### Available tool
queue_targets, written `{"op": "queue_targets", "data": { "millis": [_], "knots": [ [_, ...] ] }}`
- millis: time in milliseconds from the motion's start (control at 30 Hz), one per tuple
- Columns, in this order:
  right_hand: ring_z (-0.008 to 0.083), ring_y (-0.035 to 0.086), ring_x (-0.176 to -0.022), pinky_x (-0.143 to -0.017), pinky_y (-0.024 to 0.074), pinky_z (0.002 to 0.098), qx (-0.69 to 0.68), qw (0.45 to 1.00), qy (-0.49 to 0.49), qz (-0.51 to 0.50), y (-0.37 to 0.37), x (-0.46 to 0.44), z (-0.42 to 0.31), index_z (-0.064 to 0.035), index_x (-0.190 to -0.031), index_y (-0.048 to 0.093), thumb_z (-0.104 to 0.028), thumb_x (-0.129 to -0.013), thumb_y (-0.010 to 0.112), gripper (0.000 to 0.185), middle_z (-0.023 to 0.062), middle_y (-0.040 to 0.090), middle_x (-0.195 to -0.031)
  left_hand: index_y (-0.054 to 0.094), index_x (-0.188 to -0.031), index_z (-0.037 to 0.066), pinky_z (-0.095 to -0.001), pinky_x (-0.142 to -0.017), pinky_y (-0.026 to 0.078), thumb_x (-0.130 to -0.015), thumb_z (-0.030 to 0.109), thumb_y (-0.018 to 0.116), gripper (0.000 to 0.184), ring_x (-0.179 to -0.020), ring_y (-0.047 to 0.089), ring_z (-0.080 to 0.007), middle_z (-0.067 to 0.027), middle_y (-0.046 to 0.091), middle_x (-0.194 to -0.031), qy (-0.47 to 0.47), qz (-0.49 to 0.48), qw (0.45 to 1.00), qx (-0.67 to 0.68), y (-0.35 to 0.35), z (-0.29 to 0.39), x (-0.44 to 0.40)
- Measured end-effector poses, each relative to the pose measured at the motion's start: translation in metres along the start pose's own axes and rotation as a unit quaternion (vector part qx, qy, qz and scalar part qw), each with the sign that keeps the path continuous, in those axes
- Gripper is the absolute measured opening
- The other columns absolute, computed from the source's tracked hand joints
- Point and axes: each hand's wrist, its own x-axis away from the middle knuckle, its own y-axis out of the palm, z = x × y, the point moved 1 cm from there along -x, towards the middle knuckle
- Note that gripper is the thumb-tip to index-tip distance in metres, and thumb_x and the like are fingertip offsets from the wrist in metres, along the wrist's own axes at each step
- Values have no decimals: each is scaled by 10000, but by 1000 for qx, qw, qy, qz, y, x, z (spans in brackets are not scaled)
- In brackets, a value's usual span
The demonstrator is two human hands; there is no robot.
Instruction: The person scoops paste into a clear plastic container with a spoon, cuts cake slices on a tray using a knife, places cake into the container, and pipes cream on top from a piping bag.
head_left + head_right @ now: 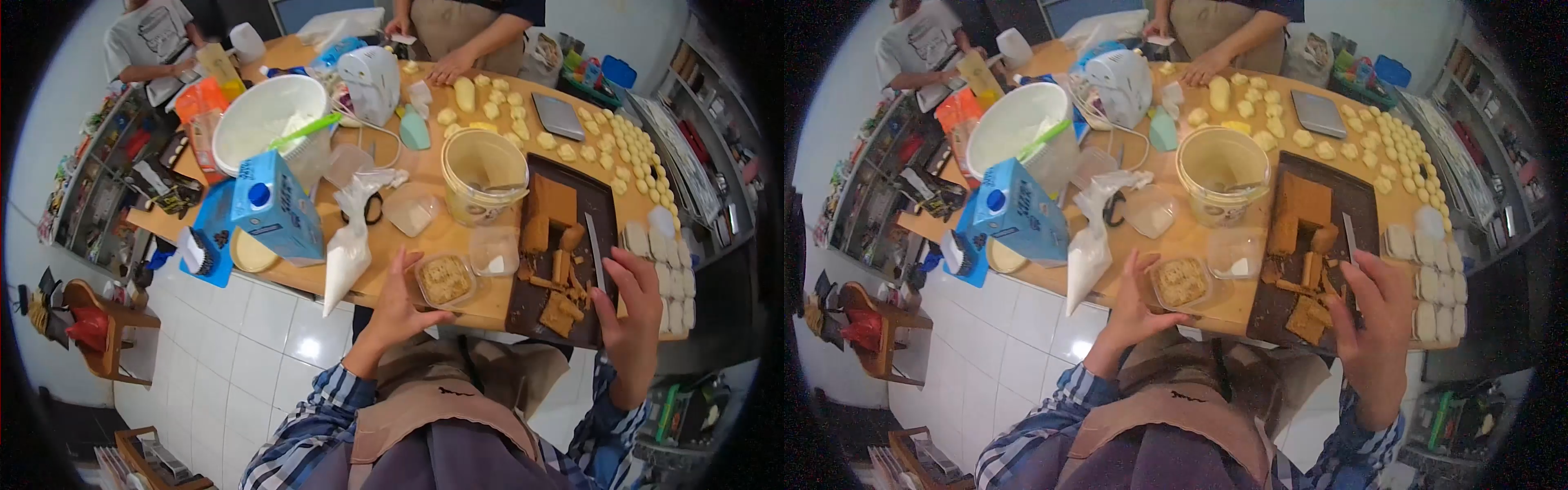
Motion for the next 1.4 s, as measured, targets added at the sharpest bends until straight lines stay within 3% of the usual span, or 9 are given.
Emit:
{"op": "queue_targets", "data": {
  "millis": [100, 300, 533, 633, 733, 1033, 1133, 1167, 1400],
  "knots": [
    [359, 513, -967, -851, 406, 400, 22, 996, -67, -63, 5, -26, -8, 2, -1015, 575, -26, -686, 673, 344, 177, 543, -1088, 82, -1384, -20, -401, -977, 363, -493, 245, 887, 1229, -1165, 448, -355, -243, 427, -1254, 20, 4, 1000, -20, -4, 2, -2],
    [351, 532, -906, -801, 430, 405, -32, 993, -110, -9, 44, -83, -1, 17, -966, 594, -30, -708, 650, 269, 174, 590, -967, 37, -1393, 1, -410, -982, 349, -521, 281, 878, 1243, -1162, 445, -342, -243, 410, -1256, 14, -27, 1000, -6, -4, -5, -3],
    [330, 561, -857, -783, 451, 419, 8, 988, -101, -114, 93, -138, 16, -5, -779, 669, -109, -742, 597, 132, 170, 611, -801, 80, -1378, -40, -397, -970, 367, -507, 269, 880, 1223, -1147, 464, -359, -250, 440, -1234, 12, -11, 1000, -11, -5, 0, -3],
    [333, 570, -783, -718, 458, 399, 15, 984, -117, -133, 105, -149, 17, -1, -754, 672, -105, -725, 634, 114, 169, 622, -766, 19, -1395, 9, -412, -979, 351, -526, 285, 876, 1251, -1165, 445, -336, -231, 415, -1262, 19, -30, 999, -22, -6, -1, -4],
    [335, 592, -745, -689, 473, 397, 17, 958, -13, -286, 123, -159, 13, -31, -737, 684, -125, -702, 665, 102, 159, 640, -815, 13, -1397, 14, -413, -984, 346, -536, 289, 871, 1247, -1170, 439, -339, -229, 419, -1257, 21, -32, 999, -24, -6, 0, -4],
    [304, 642, -835, -709, 491, 394, 202, 919, 0, -337, 142, -183, -18, -13, -790, 668, -22, -704, 595, 114, 172, 657, -864, 160, -1367, -31, -389, -995, 348, -566, 303, 853, 1110, -1196, 418, -331, -235, 392, -1283, 30, 21, 999, -9, -14, 6, 0],
    [292, 625, -849, -713, 475, 384, 216, 929, -18, -299, 133, -180, -22, -28, -753, 667, -17, -677, 622, 89, 148, 654, -863, 257, -1342, -33, -382, -989, 351, -630, 317, 808, 966, -1186, 420, -310, -222, 390, -1278, 63, 101, 989, 85, -22, 20, -11],
    [287, 613, -850, -710, 469, 379, 225, 937, -38, -264, 134, -178, -20, -36, -746, 667, -19, -671, 623, 88, 138, 647, -847, 393, -1252, -56, -378, -961, 368, -700, 287, 751, 742, -1136, 455, -309, -216, 436, -1220, 42, 138, 988, 53, -27, 32, -21],
    [259, 566, -824, -668, 456, 358, 264, 956, -120, -44, 126, -155, 0, -54, -682, 640, -51, -673, 594, 47, 88, 590, -755, 543, -1028, -87, -370, -862, 427, -803, 299, 634, 456, -1022, 522, -324, -231, 533, -1062, -30, 118, 992, -37, -27, 43, -132]
  ]
}}
